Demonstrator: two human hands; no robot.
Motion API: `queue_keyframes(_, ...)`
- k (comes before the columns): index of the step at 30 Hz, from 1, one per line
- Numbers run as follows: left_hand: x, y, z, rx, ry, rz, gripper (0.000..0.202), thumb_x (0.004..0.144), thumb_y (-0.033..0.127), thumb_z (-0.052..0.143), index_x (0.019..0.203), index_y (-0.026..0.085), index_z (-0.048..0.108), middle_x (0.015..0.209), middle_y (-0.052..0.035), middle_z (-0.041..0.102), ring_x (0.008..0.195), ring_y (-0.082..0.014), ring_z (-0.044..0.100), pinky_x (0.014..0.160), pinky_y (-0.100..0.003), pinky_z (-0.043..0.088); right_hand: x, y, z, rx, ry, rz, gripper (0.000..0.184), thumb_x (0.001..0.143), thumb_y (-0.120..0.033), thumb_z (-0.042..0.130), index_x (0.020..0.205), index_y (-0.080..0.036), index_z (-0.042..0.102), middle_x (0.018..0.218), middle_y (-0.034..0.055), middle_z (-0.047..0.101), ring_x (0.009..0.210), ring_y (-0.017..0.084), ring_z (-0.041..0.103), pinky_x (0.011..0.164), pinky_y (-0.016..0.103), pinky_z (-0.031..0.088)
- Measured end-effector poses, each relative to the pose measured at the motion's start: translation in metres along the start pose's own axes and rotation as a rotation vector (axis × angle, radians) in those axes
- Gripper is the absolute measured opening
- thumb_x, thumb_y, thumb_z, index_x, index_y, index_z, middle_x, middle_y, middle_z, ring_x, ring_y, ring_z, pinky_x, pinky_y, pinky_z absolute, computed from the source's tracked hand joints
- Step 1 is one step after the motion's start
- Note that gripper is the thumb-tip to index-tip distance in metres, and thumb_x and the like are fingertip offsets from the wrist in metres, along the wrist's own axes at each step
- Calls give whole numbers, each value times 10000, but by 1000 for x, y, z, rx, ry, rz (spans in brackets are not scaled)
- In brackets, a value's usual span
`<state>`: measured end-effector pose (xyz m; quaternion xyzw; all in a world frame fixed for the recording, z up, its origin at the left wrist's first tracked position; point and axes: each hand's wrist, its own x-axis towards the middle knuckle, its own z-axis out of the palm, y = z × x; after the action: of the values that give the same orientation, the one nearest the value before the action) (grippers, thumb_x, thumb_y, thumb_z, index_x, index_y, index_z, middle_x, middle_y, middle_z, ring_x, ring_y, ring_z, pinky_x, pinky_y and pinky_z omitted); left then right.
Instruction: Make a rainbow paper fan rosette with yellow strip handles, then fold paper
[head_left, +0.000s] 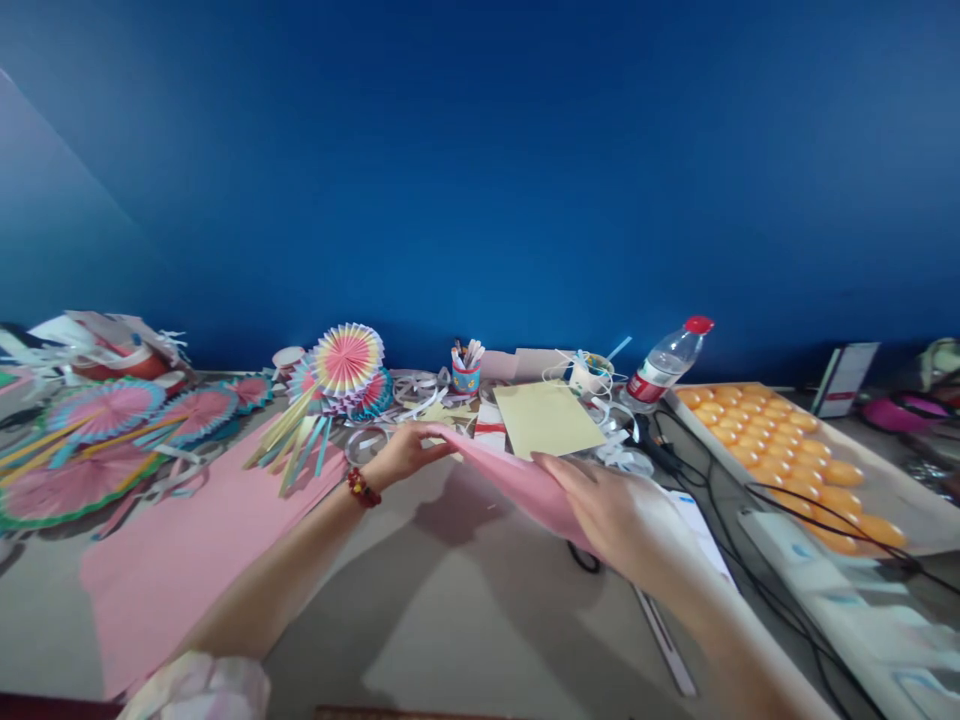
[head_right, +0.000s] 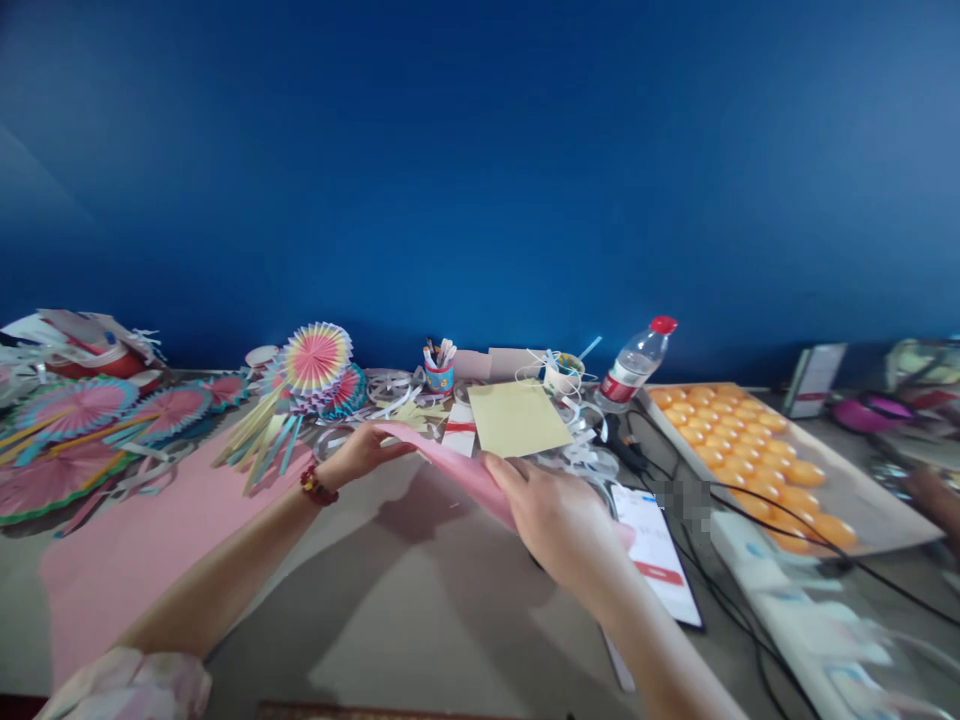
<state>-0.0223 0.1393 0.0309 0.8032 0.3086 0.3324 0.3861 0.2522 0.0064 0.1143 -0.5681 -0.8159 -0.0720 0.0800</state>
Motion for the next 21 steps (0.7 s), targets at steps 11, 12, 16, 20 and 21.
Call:
queue_keyframes(11,-21,-7,-29,-187,318,-155,351,747,481,733,830,140,738,857,-81,720,793,-210,639,715,-261,476,-28,52,28,622,150,153,471,892,-393,605,1337,-251,542,1147,75,723,1019,226,698,888,328,553)
queue_keyframes(12,-24,-8,-30,-216,329,-173,373,707,489,762,823,135,733,846,-82,713,768,-207,635,694,-260,475,-29,54,36,735,187,157,449,890,-383,610,1310,-232,561,1127,84,728,1015,227,700,888,330,557)
queue_keyframes(16,-31,-14,-33,-324,364,-233,456,637,527,800,840,128,718,859,-92,702,722,-194,623,638,-258,471,-26,50,66,1112,405,225,412,901,-370,618,1284,-226,568,1163,116,701,967,228,712,821,351,592)
queue_keyframes(20,-31,-24,-35,-392,387,-275,447,665,540,791,833,132,714,824,-65,692,696,-161,608,615,-243,469,-16,44,81,1189,461,302,464,868,-406,660,1296,-243,582,1245,123,678,1093,255,671,867,372,581)
queue_keyframes(21,-30,-27,-35,-404,388,-290,437,682,541,781,829,135,712,787,-52,689,664,-147,599,600,-239,466,-13,43,84,1179,393,306,466,844,-433,681,1256,-223,622,1226,129,691,1105,272,666,876,381,579)
